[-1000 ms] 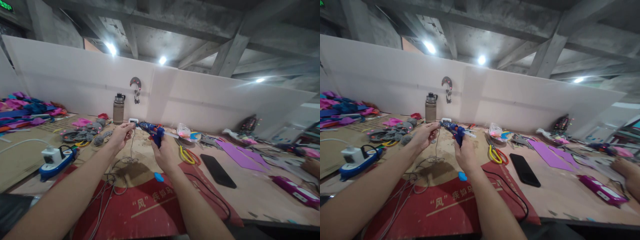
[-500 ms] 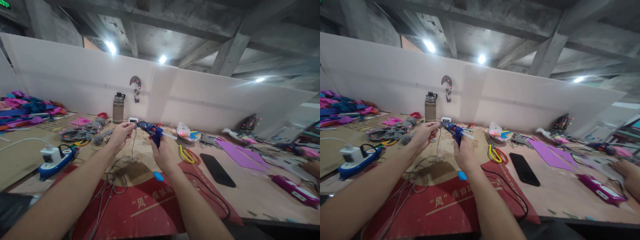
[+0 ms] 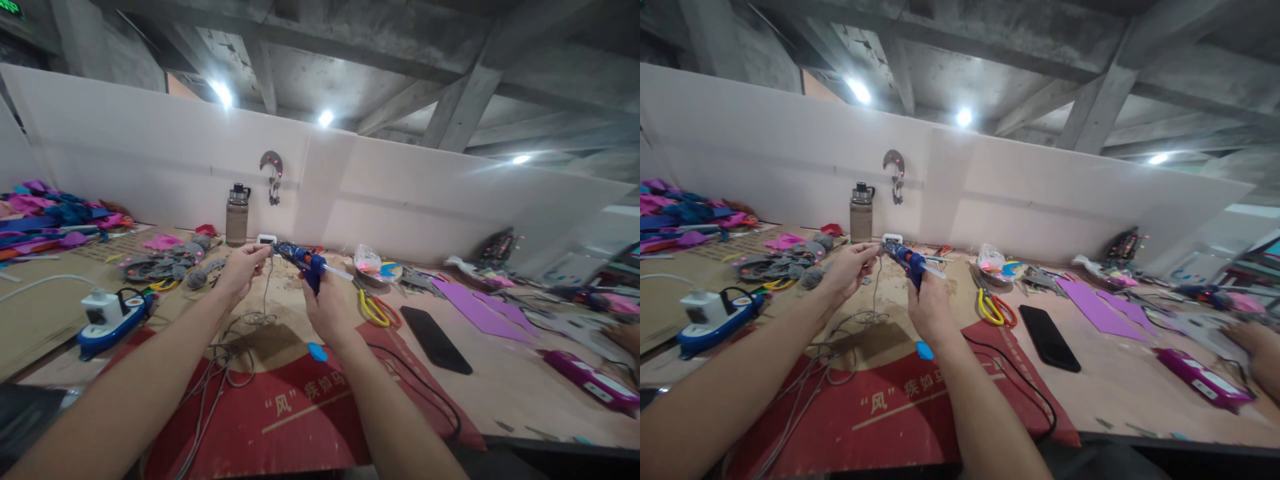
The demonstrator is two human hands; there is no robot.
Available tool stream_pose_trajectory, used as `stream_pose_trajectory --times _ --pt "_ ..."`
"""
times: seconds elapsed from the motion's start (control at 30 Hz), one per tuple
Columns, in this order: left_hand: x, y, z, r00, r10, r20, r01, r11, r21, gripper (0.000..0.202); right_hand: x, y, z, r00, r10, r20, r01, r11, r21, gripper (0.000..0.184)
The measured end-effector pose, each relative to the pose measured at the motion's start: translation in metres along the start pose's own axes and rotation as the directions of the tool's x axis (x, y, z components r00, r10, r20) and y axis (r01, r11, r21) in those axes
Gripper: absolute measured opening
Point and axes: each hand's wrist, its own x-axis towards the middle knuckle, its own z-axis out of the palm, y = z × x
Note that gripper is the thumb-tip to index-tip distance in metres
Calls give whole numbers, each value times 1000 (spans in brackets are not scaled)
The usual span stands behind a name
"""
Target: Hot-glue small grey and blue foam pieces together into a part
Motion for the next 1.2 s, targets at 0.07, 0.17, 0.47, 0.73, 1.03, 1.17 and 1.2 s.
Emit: stream_pose_trajectory --times 0.07,0.17,0.47,0.73,1.03,1.17,1.2 --pt "0 1 0 1000 -1 -9 1 1000 -14 24 0 0 0 1000 -4 -15 3 1000 -13 32" --pt "0 2 0 1000 8 -13 -9 1000 -21 24 0 1 1 1000 -12 -21 12 1000 -18 32" --pt "0 0 0 1000 -8 -10 9 1000 30 23 0 2 2 999 -25 -27 25 999 -20 31" --pt "-1 -1 0 1000 -7 -11 8 999 52 23 1 1 1 998 -43 -38 42 999 -17 29" --pt "2 2 -3 1000 21 -12 -21 1000 -20 26 1 2 1 1000 -15 -21 14 1000 -26 29" --pt "5 2 -6 999 19 -41 -21 998 -51 27 0 2 1 1000 -22 -21 21 1000 -9 28" --pt "5 2 -6 999 20 -49 -23 998 -52 27 0 1 1 999 -24 -28 23 1000 -7 28"
